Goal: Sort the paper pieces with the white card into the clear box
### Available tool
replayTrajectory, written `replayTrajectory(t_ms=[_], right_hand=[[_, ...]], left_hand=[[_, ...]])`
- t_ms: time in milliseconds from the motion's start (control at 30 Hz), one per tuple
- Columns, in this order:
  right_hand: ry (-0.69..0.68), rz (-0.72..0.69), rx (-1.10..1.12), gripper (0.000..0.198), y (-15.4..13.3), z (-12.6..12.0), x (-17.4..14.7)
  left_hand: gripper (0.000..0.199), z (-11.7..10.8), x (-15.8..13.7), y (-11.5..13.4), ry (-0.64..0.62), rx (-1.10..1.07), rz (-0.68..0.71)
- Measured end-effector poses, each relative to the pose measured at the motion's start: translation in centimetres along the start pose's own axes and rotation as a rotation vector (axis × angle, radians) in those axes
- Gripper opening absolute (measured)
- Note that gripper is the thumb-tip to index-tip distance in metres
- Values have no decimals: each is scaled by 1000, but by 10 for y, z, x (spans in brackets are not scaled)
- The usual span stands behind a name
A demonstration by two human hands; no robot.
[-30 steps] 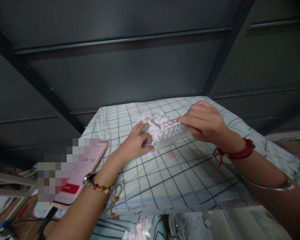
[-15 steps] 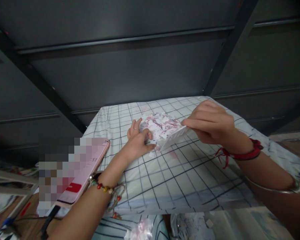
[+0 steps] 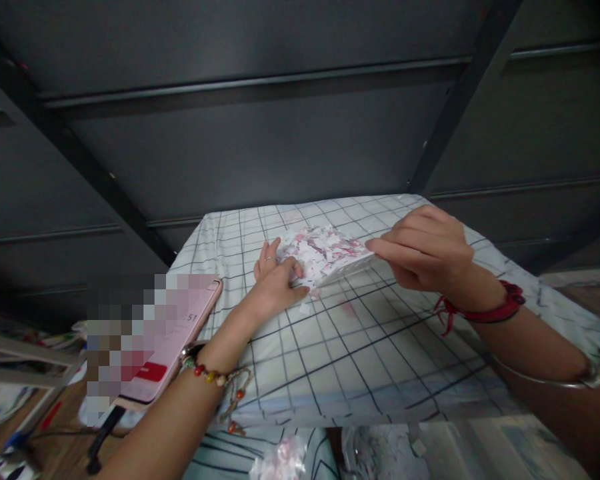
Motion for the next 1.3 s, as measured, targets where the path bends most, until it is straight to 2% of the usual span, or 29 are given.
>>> replayTrajectory(t_ms=[200, 367, 533, 833, 933, 1133, 1300], right_hand=[[-43, -4, -8, 22, -1, 3, 4], [-50, 64, -9, 19, 5, 2, -1], [-86, 54, -9, 16, 4, 3, 1], [-73, 58, -111, 18, 4, 3, 4], [-110, 80, -90, 19, 6, 4, 3], [-76, 95, -1, 19, 7, 1, 4], [-101, 128, 50, 19, 7, 2, 5]], left_hand=[[19, -2, -1, 0, 37, -34, 131], [21, -1, -4, 2, -19, -71, 212], [18, -3, -3, 3, 1, -67, 206], [26, 0, -4, 4, -26, -43, 175], [28, -1, -4, 5, -17, -47, 169], [28, 1, -4, 7, -36, -84, 178], [27, 0, -3, 7, -18, -91, 185]])
Point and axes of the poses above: each hand's wrist, its own x-axis towards the middle knuckle, its own z-axis out of the palm, y = z × x, the point moved 5 cm from there along x, towards the middle knuckle
